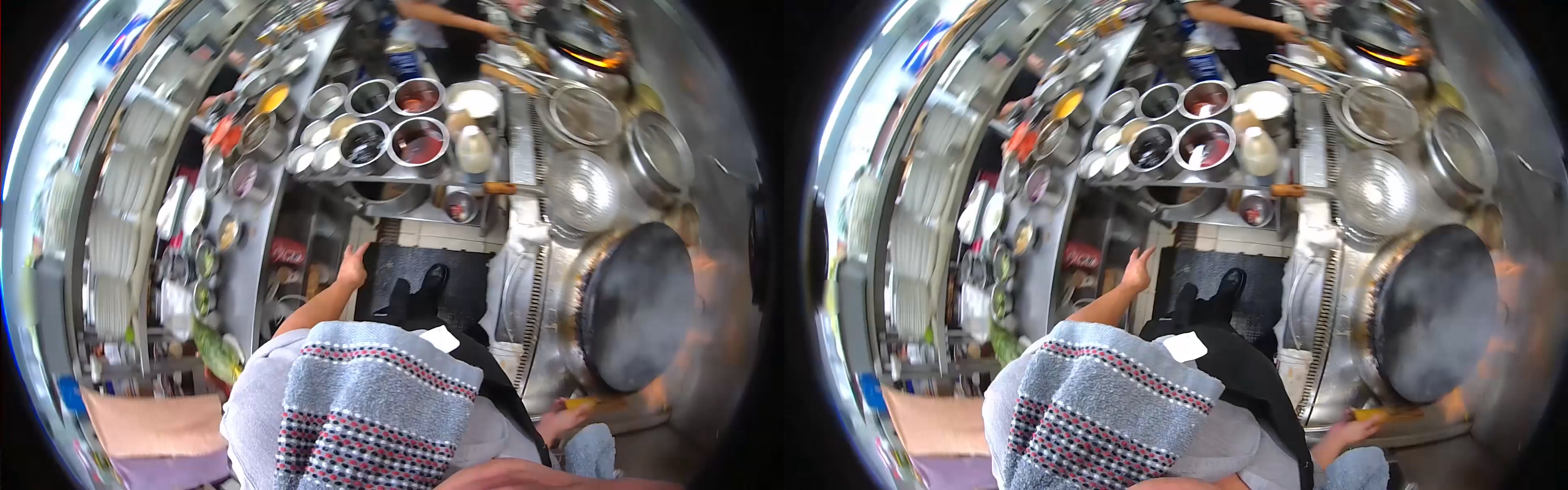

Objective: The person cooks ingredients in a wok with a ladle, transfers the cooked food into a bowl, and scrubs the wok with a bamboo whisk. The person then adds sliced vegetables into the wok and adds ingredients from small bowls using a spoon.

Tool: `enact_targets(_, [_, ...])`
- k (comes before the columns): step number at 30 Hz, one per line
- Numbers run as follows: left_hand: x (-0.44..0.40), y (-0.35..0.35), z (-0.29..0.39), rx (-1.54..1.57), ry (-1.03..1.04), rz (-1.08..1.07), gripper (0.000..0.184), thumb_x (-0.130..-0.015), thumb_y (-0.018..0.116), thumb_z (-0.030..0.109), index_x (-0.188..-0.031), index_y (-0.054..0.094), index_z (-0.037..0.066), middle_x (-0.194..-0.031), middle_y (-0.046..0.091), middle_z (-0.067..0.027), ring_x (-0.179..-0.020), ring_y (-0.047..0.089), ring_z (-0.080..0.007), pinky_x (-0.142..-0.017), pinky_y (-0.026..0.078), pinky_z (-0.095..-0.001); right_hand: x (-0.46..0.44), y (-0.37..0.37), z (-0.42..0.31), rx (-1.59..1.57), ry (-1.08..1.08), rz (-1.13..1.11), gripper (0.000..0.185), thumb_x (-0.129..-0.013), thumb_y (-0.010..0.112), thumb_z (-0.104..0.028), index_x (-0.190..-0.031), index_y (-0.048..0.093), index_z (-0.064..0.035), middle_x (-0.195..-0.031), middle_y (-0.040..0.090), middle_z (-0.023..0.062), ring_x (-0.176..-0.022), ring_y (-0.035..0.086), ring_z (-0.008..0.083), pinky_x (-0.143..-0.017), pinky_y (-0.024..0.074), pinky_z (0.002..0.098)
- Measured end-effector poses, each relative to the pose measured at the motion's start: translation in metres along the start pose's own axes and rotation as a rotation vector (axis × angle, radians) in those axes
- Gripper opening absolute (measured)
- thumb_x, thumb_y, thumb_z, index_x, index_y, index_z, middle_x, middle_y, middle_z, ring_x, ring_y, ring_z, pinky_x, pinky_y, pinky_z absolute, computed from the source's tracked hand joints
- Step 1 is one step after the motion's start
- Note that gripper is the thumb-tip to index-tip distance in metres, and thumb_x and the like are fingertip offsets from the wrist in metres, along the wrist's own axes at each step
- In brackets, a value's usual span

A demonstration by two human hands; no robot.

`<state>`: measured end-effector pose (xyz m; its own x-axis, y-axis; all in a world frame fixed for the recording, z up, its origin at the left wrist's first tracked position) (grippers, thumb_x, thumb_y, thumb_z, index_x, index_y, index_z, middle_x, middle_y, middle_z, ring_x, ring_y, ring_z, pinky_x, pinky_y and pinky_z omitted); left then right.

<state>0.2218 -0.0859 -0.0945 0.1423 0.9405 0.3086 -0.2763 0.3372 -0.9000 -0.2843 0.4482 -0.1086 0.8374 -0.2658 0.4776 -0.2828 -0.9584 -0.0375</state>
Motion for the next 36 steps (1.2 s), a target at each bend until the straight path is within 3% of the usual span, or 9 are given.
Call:
enact_targets(3, [0.057, -0.003, -0.125, -0.086, -0.210, -0.104, 0.073, -0.077, 0.064, -0.001, -0.143, 0.039, 0.018, -0.126, 0.054, -0.0278, -0.112, 0.059, -0.0387, -0.094, 0.051, -0.0468, 0.070, 0.037, 0.046, 0.012, 0.093, -0.021, 0.049, -0.093, 0.056, -0.048, -0.128, 0.043, -0.0166, -0.095, 0.055, 0.0063, -0.065, 0.052, 0.0194, -0.050, 0.0449, 0.0304])
enact_targets(5, [0.088, -0.008, -0.169, 0.157, -0.519, -0.383, 0.067, -0.077, 0.073, 0.012, -0.138, 0.045, 0.010, -0.103, 0.065, -0.0198, -0.080, 0.069, -0.0312, -0.069, 0.059, -0.0469, 0.099, 0.041, 0.049, -0.003, 0.172, -0.071, 0.052, -0.090, 0.058, -0.051, -0.127, 0.043, -0.0175, -0.094, 0.055, 0.0047, -0.062, 0.052, 0.0192, -0.050, 0.0464, 0.0321])
enact_targets(8, [0.082, 0.019, -0.230, 0.143, -0.520, -0.640, 0.062, -0.077, 0.076, 0.018, -0.131, 0.051, 0.004, -0.088, 0.067, -0.0154, -0.061, 0.067, -0.0232, -0.049, 0.055, -0.0425, 0.128, 0.031, 0.054, 0.080, 0.101, -0.119, 0.051, -0.089, 0.059, -0.052, -0.126, 0.044, -0.0186, -0.092, 0.055, 0.0052, -0.059, 0.052, 0.0192, -0.049, 0.0466, 0.0319])
enact_targets(13, [0.021, -0.003, -0.254, 0.472, -0.282, -0.384, 0.058, -0.078, 0.075, 0.023, -0.128, 0.054, 0.003, -0.084, 0.069, -0.0153, -0.058, 0.065, -0.0226, -0.049, 0.051, -0.0389, 0.149, 0.027, 0.090, 0.174, 0.158, -0.292, 0.047, -0.090, 0.059, -0.052, -0.121, 0.046, -0.0208, -0.084, 0.056, 0.0063, -0.055, 0.054, 0.0188, -0.046, 0.0458, 0.0297])
enact_targets(17, [-0.024, -0.039, -0.299, 0.606, 0.004, -0.256, 0.056, -0.079, 0.073, 0.019, -0.128, 0.053, 0.002, -0.100, 0.070, -0.0209, -0.091, 0.068, -0.0278, -0.079, 0.053, -0.0386, 0.101, 0.022, 0.126, 0.281, 0.123, -0.205, 0.048, -0.091, 0.061, -0.048, -0.127, 0.043, -0.0214, -0.100, 0.055, 0.0088, -0.069, 0.058, 0.0210, -0.052, 0.0471, 0.0290])
enact_targets(19, [-0.026, -0.071, -0.330, 0.555, 0.041, -0.187, 0.050, -0.081, 0.070, 0.014, -0.127, 0.054, 0.001, -0.100, 0.070, -0.0194, -0.087, 0.068, -0.0259, -0.076, 0.053, -0.0374, 0.078, 0.012, 0.131, 0.621, 0.063, -0.333, 0.050, -0.091, 0.060, -0.050, -0.128, 0.040, -0.0229, -0.105, 0.054, 0.0083, -0.078, 0.058, 0.0227, -0.053, 0.0476, 0.0323])
enact_targets(23, [-0.007, -0.131, -0.383, 1.188, -0.255, 0.028, 0.036, -0.087, 0.062, 0.005, -0.122, 0.054, 0.002, -0.084, 0.063, -0.0072, -0.067, 0.060, -0.0136, -0.054, 0.049, -0.0272, 0.108, -0.014, 0.095, 0.714, 0.102, -0.238, 0.047, -0.091, 0.057, -0.053, -0.126, 0.040, -0.0255, -0.097, 0.055, 0.0099, -0.072, 0.055, 0.0254, -0.058, 0.0473, 0.0408])
enact_targets(33, [0.038, -0.172, -0.464, 1.280, -0.375, 0.243, 0.033, -0.089, 0.062, 0.009, -0.121, 0.056, 0.003, -0.096, 0.065, -0.0092, -0.080, 0.064, -0.0156, -0.064, 0.053, -0.0281, 0.171, 0.040, 0.102, 0.521, 0.002, -0.247, 0.035, -0.093, 0.053, -0.048, -0.114, 0.041, -0.0219, -0.090, 0.054, 0.0082, -0.070, 0.055, 0.0240, -0.061, 0.0467, 0.0398])
enact_targets(36, [0.056, -0.176, -0.504, 1.258, -0.448, 0.431, 0.030, -0.087, 0.059, 0.007, -0.117, 0.056, 0.001, -0.081, 0.063, -0.0097, -0.066, 0.063, -0.0155, -0.053, 0.052, -0.0282, 0.179, 0.056, 0.112, 0.495, -0.007, -0.270, 0.032, -0.093, 0.052, -0.046, -0.110, 0.042, -0.0208, -0.088, 0.053, 0.0078, -0.070, 0.054, 0.0236, -0.061, 0.0465, 0.0395])
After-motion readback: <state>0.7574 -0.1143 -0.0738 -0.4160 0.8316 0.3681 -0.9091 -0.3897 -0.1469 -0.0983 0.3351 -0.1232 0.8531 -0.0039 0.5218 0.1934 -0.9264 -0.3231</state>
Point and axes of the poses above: each hand's wrist, its own x-axis away from the middle knuckle, its own y-axis out of the palm, z = x × y, the point moved 5 cm from there along -x, towards the middle knuckle
